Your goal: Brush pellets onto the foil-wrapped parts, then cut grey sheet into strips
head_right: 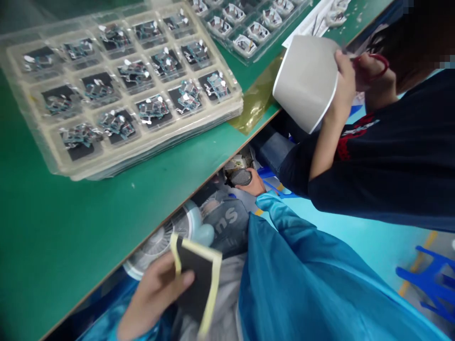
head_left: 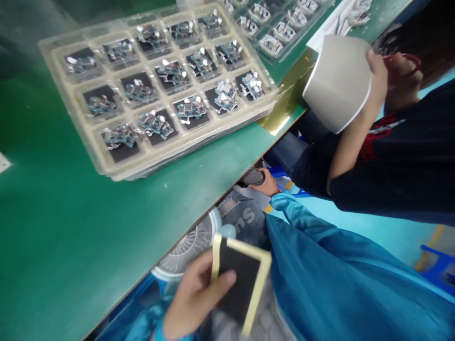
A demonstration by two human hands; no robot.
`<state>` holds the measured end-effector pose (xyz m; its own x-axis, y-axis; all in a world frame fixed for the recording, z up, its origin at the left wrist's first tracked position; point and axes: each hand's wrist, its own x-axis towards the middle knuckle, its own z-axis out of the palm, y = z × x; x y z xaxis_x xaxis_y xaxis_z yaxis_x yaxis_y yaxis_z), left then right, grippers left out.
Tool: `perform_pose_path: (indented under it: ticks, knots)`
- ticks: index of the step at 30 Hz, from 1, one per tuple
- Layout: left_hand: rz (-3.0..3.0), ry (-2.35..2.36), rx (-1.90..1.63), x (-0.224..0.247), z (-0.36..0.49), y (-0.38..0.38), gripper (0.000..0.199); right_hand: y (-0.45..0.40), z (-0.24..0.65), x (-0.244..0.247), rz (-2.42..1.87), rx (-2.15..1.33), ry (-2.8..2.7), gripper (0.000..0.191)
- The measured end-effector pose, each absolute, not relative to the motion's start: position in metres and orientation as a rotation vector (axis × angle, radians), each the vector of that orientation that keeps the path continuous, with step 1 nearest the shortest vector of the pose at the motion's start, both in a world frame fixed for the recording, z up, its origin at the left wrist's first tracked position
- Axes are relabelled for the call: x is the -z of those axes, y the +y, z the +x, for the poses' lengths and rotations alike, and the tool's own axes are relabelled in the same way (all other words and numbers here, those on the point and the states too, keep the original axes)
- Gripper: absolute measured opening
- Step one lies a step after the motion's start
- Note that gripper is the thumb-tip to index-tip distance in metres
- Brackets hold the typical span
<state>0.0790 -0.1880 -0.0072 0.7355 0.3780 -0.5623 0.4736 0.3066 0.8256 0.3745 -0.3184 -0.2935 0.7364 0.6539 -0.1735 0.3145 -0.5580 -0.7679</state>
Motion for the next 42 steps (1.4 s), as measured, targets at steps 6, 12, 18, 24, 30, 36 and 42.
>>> perform_pose_path:
  ticks: [6,12,18,24,30,36,42]
  knots:
    - [1.351,0.688,0.073,0.036,0.124,-0.195,0.035,-0.324,0.379,0.265,-2.146,-0.554,-0.782,0.067]
    - [1.464,0.493,0.323,0.035,0.105,-0.200,0.034,-0.324,0.382,0.270,-2.171,-0.561,-0.736,0.066]
    - [1.365,0.595,0.378,0.042,0.084,-0.207,0.042,-0.318,0.380,0.286,-2.256,-0.651,-0.670,0.085]
    - [1.335,0.605,0.356,0.042,0.075,-0.208,0.041,-0.310,0.385,0.288,-2.289,-0.698,-0.702,0.105]
    - [1.316,0.623,0.321,0.044,0.077,-0.206,0.042,-0.300,0.390,0.288,-2.302,-0.677,-0.745,0.112]
    - [1.286,0.653,0.276,0.042,0.074,-0.207,0.040,-0.297,0.395,0.297,-2.380,-0.716,-0.755,0.091]
    - [1.244,0.659,0.266,0.044,0.072,-0.208,0.040,-0.306,0.385,0.304,-2.389,-0.688,-0.815,0.051]
